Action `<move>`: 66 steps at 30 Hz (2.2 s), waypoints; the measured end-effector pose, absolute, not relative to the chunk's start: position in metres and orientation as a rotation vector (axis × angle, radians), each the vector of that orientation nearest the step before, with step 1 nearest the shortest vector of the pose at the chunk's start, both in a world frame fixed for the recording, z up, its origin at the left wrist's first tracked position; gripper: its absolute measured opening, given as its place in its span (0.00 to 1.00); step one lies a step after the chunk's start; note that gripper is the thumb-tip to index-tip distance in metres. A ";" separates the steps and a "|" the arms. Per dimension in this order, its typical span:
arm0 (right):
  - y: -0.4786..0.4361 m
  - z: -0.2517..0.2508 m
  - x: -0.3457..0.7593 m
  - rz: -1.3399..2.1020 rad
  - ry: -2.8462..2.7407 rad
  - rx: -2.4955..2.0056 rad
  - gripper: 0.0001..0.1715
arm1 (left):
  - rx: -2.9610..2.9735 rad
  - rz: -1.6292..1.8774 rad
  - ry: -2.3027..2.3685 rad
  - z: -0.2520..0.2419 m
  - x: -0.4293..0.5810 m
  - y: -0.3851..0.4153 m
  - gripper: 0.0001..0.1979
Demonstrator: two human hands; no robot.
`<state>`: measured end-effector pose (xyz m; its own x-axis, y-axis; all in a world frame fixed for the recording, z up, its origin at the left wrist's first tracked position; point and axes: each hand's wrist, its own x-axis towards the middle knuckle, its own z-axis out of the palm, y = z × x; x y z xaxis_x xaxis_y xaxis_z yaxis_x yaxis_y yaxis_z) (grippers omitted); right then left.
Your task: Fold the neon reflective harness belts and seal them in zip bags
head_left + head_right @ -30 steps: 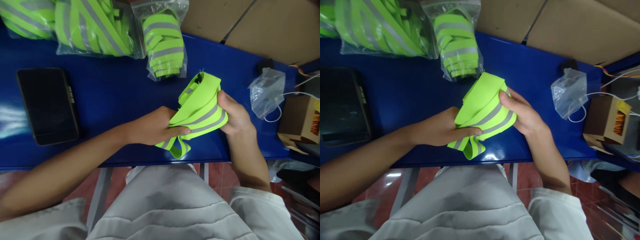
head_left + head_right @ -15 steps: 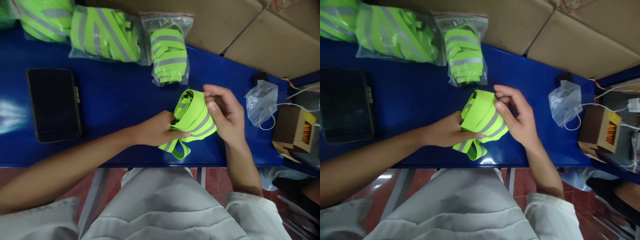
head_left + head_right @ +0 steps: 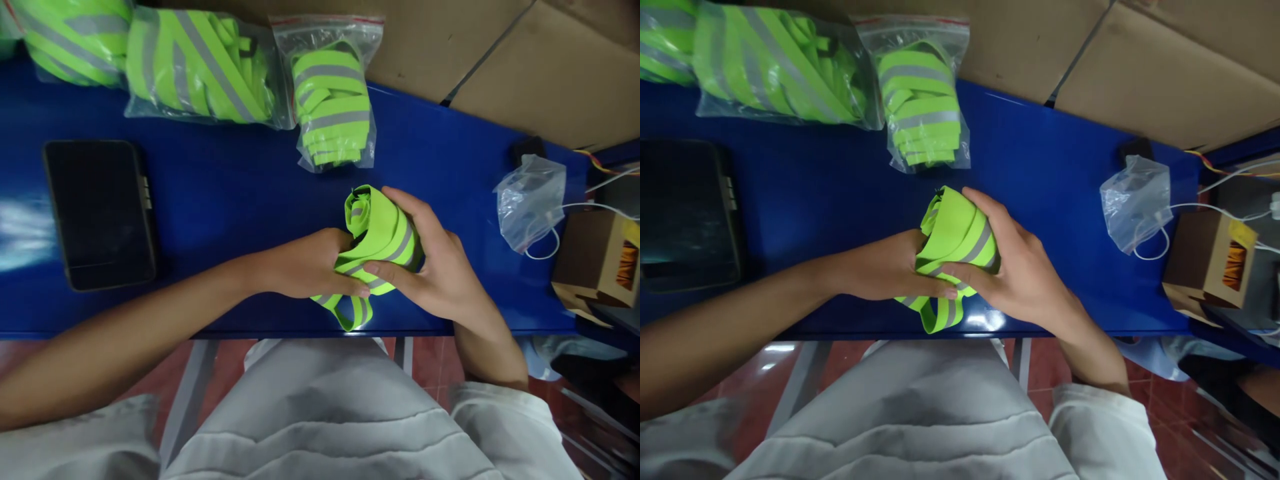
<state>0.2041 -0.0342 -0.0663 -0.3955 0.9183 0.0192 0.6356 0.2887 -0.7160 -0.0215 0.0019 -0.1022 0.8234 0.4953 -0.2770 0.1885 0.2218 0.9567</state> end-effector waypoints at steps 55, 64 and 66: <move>-0.038 -0.071 0.196 0.564 -1.961 -1.290 0.29 | 0.899 0.186 0.669 -0.095 -0.015 -0.008 0.13; -0.035 -0.074 0.201 0.641 -1.846 -1.359 0.27 | 1.179 0.294 0.778 -0.095 -0.018 0.003 0.06; -0.033 -0.074 0.201 0.688 -1.815 -1.357 0.25 | 1.172 0.313 0.776 -0.096 -0.018 0.004 0.07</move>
